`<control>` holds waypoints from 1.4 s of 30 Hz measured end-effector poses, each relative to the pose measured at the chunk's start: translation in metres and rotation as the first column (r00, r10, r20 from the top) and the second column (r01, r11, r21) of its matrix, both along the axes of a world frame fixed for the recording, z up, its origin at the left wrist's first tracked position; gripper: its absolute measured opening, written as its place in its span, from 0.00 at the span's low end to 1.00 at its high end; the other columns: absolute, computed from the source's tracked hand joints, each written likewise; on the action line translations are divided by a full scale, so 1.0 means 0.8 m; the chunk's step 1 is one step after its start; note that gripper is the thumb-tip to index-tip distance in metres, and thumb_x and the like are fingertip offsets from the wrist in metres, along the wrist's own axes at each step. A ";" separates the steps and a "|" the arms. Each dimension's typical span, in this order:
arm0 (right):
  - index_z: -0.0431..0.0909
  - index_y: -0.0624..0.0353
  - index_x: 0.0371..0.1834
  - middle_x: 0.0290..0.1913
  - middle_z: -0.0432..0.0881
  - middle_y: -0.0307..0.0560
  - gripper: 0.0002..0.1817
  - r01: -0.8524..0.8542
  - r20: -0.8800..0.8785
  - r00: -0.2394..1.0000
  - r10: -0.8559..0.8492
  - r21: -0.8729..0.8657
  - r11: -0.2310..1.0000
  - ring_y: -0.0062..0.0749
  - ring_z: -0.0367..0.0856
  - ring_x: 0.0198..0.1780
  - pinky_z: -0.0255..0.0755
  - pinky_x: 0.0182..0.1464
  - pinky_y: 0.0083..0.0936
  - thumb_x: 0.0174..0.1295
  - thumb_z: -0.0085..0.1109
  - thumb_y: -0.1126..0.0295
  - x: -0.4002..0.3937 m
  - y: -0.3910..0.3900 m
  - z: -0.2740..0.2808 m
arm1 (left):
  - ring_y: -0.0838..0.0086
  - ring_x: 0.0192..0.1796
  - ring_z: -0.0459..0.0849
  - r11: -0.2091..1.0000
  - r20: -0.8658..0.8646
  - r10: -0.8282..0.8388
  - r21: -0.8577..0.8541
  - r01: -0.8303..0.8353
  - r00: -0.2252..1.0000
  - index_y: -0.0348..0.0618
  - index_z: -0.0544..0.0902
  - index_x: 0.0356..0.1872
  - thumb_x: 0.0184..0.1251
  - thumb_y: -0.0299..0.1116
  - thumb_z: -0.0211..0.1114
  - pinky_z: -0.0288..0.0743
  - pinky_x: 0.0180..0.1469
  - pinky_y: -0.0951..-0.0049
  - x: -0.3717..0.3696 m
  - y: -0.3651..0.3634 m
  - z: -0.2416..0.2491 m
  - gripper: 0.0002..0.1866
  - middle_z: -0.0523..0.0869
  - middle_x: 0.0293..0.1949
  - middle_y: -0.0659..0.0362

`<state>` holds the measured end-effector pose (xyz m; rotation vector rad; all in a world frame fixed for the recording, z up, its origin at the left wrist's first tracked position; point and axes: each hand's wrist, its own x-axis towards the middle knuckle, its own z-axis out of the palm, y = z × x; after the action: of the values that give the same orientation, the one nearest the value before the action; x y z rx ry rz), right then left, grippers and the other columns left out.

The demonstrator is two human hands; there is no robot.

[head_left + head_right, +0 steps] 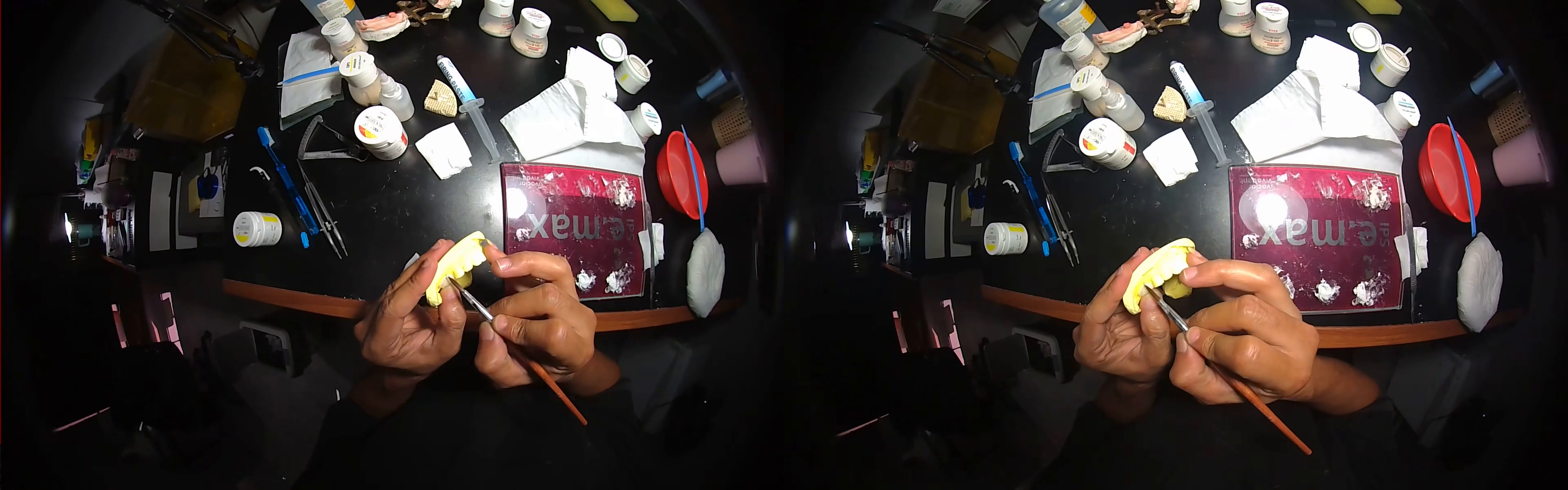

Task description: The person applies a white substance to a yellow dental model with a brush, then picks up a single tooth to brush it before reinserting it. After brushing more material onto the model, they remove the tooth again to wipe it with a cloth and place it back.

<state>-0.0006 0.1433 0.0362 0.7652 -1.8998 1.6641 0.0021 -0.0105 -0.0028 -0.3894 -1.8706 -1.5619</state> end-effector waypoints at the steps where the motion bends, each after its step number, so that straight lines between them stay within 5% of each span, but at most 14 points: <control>1: 0.80 0.64 0.33 0.34 0.85 0.48 0.09 -0.001 0.001 1.000 0.001 0.001 1.000 0.56 0.87 0.56 0.89 0.61 0.52 0.55 0.74 0.82 0.000 0.000 0.000 | 0.52 0.54 0.94 1.000 0.002 0.000 0.001 0.000 1.000 0.22 0.82 0.56 0.67 0.16 0.69 0.91 0.59 0.60 0.000 0.000 0.000 0.17 0.92 0.50 0.34; 32: 0.80 0.64 0.32 0.33 0.85 0.48 0.09 0.007 -0.007 1.000 -0.007 0.034 0.999 0.55 0.87 0.55 0.88 0.61 0.51 0.56 0.74 0.82 0.000 0.003 0.005 | 0.50 0.55 0.93 0.998 0.039 -0.043 -0.038 0.044 0.998 0.21 0.82 0.59 0.67 0.16 0.69 0.91 0.59 0.59 0.000 -0.005 0.003 0.19 0.91 0.51 0.35; 42: 0.78 0.64 0.30 0.33 0.85 0.48 0.10 0.002 0.010 1.000 -0.002 0.032 0.999 0.55 0.87 0.56 0.90 0.56 0.44 0.56 0.74 0.82 -0.002 0.003 0.000 | 0.51 0.55 0.94 0.998 0.065 -0.014 -0.062 0.018 0.998 0.23 0.84 0.58 0.69 0.14 0.68 0.90 0.59 0.62 -0.003 -0.001 0.004 0.17 0.92 0.51 0.37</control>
<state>-0.0021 0.1453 0.0365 0.7686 -1.9378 1.6431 -0.0003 -0.0113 0.0007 -0.3869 -1.9742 -1.5465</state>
